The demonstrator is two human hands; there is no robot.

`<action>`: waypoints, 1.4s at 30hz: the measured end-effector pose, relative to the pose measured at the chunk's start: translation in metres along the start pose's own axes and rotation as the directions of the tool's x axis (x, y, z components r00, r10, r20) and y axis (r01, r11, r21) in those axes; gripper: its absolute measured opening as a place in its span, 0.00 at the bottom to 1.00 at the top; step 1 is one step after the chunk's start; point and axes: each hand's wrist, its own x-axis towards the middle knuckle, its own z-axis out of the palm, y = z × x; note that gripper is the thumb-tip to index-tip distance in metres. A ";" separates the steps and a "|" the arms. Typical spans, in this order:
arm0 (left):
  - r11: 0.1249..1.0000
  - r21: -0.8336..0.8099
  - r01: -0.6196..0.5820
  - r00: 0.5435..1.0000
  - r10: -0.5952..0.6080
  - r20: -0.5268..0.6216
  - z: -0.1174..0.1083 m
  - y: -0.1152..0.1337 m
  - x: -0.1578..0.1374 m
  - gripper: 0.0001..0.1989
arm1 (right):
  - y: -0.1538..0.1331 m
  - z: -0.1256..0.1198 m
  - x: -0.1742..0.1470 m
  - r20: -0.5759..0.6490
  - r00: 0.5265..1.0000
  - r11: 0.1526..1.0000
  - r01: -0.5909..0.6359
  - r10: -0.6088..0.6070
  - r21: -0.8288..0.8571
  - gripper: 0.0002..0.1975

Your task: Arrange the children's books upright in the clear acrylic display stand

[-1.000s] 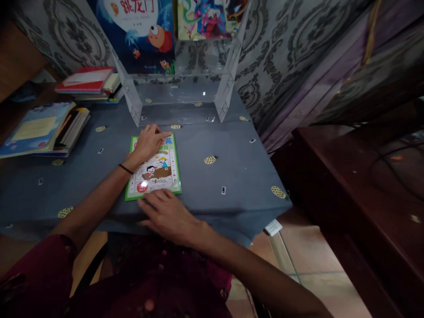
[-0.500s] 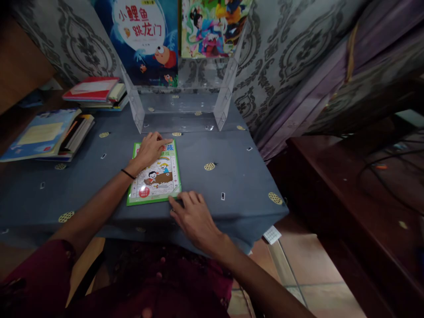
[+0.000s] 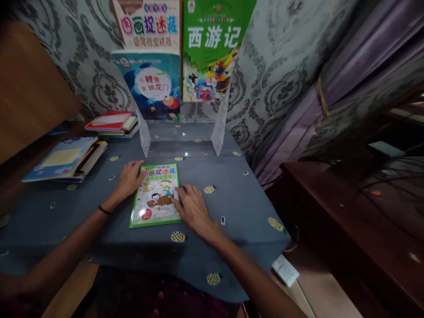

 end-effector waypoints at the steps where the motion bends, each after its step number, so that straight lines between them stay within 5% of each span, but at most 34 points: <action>1: 0.998 0.049 0.039 0.999 -0.040 0.016 -0.003 -0.002 -0.013 0.24 | -0.002 0.005 0.008 0.010 1.000 0.999 -0.015 0.015 -0.044 0.20; 4: 0.999 0.021 0.038 0.997 -0.039 0.064 -0.003 -0.003 -0.043 0.25 | -0.008 0.023 0.023 0.008 1.000 0.992 -0.012 0.013 -0.122 0.21; 9: 0.916 -0.397 0.057 0.998 -0.046 0.037 0.008 -0.002 -0.048 0.26 | -0.005 0.046 0.023 -0.126 0.991 0.989 0.027 -0.046 -0.147 0.22; 11: 0.755 -0.636 0.163 0.984 -0.169 0.052 0.010 -0.002 -0.042 0.27 | -0.002 0.050 0.022 -0.173 0.982 0.989 0.050 -0.075 -0.143 0.22; 14: 0.348 -0.872 0.343 0.908 -0.362 0.212 0.008 -0.001 -0.037 0.26 | 0.000 0.053 0.020 -0.237 0.965 0.990 0.087 -0.112 -0.112 0.21; 17: 0.009 -0.888 0.459 0.847 -0.306 0.435 0.003 0.008 -0.042 0.23 | 0.002 0.055 0.019 -0.271 0.958 0.996 0.092 -0.093 -0.017 0.19; 20: -0.148 -0.863 0.483 0.853 -0.143 0.502 -0.008 0.022 -0.045 0.21 | 0.008 0.052 0.023 -0.313 0.950 0.971 0.067 0.009 0.230 0.24; 23: -0.199 -0.878 0.435 0.887 -0.069 0.456 -0.026 0.035 -0.036 0.24 | 0.014 0.031 0.039 -0.252 0.958 0.790 0.048 0.137 0.611 0.26; 25: -0.217 -0.899 0.380 0.916 -0.047 0.399 -0.041 0.041 -0.025 0.26 | 0.014 0.006 0.053 -0.171 0.976 0.611 0.052 0.137 0.790 0.24; 27: -0.224 -0.922 0.315 0.940 -0.061 0.336 -0.054 0.045 -0.014 0.25 | 0.009 -0.020 0.063 -0.169 0.979 0.518 0.088 0.111 0.851 0.22; 30: -0.211 -0.955 0.207 0.955 -0.168 0.244 -0.061 0.045 -0.003 0.25 | 0.000 -0.043 0.067 -0.292 0.951 0.568 0.187 0.099 0.801 0.21; 34: -0.116 -0.972 0.204 0.941 -0.252 0.227 -0.054 0.031 -0.009 0.28 | 0.000 -0.037 0.057 -0.342 0.938 0.676 0.216 0.056 0.705 0.21; 38: 0.165 -0.952 0.257 0.958 -0.176 0.228 -0.062 0.018 -0.021 0.25 | 0.006 -0.030 0.049 -0.343 0.939 0.748 0.225 0.003 0.624 0.22; 42: 0.546 -0.829 0.119 0.991 -0.017 0.131 -0.091 0.011 -0.019 0.17 | 0.008 -0.039 0.053 -0.304 0.952 0.768 0.222 -0.038 0.601 0.24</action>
